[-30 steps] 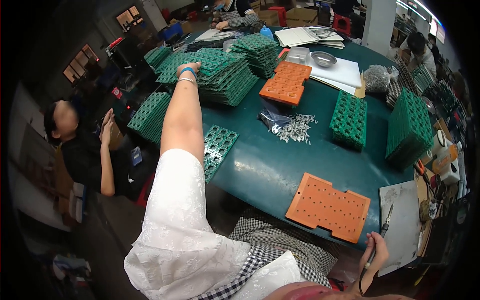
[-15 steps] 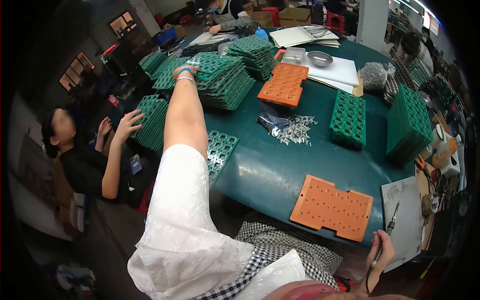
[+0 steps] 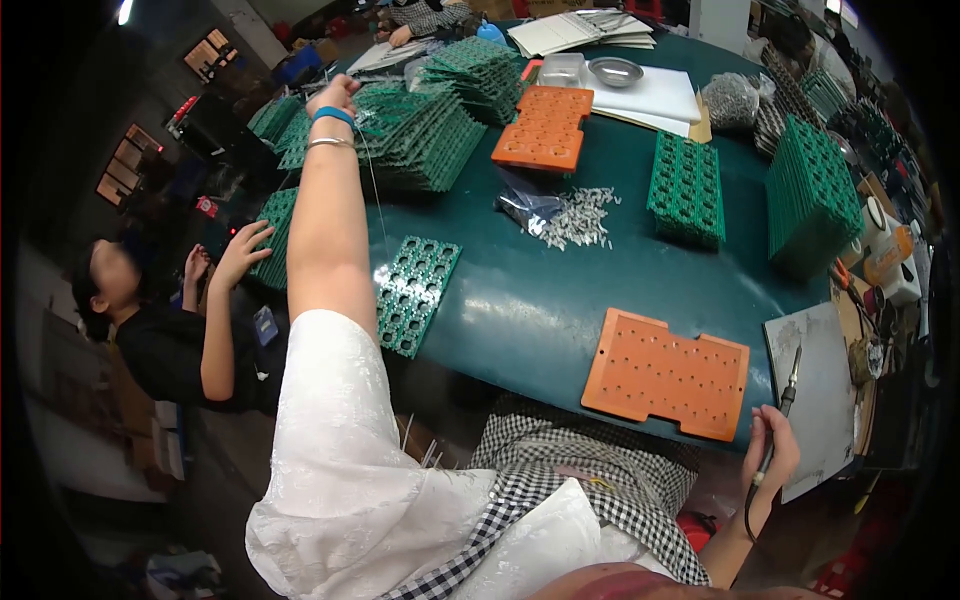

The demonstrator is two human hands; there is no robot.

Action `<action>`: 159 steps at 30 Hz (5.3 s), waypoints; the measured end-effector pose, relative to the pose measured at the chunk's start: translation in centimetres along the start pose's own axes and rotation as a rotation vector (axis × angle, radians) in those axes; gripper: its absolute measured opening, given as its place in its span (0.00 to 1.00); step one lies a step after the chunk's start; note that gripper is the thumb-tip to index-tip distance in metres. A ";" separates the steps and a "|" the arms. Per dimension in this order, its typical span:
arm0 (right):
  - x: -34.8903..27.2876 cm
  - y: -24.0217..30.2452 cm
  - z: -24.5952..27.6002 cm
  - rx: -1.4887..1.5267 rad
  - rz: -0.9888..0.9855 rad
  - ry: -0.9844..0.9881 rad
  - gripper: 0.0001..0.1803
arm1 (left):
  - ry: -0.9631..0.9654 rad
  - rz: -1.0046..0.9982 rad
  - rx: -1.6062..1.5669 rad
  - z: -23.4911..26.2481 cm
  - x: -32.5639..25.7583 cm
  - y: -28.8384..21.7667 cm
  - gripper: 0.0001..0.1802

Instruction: Soldering components onto a panel of green printed circuit boards using a soldering iron.

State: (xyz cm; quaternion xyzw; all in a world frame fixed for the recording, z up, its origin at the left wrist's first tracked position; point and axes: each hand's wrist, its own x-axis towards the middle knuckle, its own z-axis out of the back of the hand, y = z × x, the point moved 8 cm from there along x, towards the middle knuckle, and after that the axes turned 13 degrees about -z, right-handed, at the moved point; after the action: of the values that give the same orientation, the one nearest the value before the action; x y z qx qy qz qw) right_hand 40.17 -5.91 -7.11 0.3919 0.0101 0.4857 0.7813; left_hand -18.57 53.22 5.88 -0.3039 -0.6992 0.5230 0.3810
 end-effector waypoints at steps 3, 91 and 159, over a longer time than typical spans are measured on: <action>0.3 1.0 0.1 0.120 -0.070 -0.003 0.08 | 0.176 -0.046 -0.188 -1.6 -5.0 -2.8 0.08; -1.7 5.5 -7.9 0.235 0.050 0.129 0.19 | 1.492 -0.727 0.404 -7.5 -60.9 3.7 0.11; -3.0 3.0 -2.6 0.499 -0.117 0.189 0.13 | 1.278 -0.890 0.370 -5.7 -62.4 3.0 0.08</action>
State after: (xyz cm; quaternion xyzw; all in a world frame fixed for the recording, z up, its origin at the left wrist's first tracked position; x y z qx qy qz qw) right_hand 35.32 -6.00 -8.19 0.5240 0.2248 0.4567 0.6829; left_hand 19.14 5.52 -9.49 -0.1689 -0.3032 0.1541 0.9251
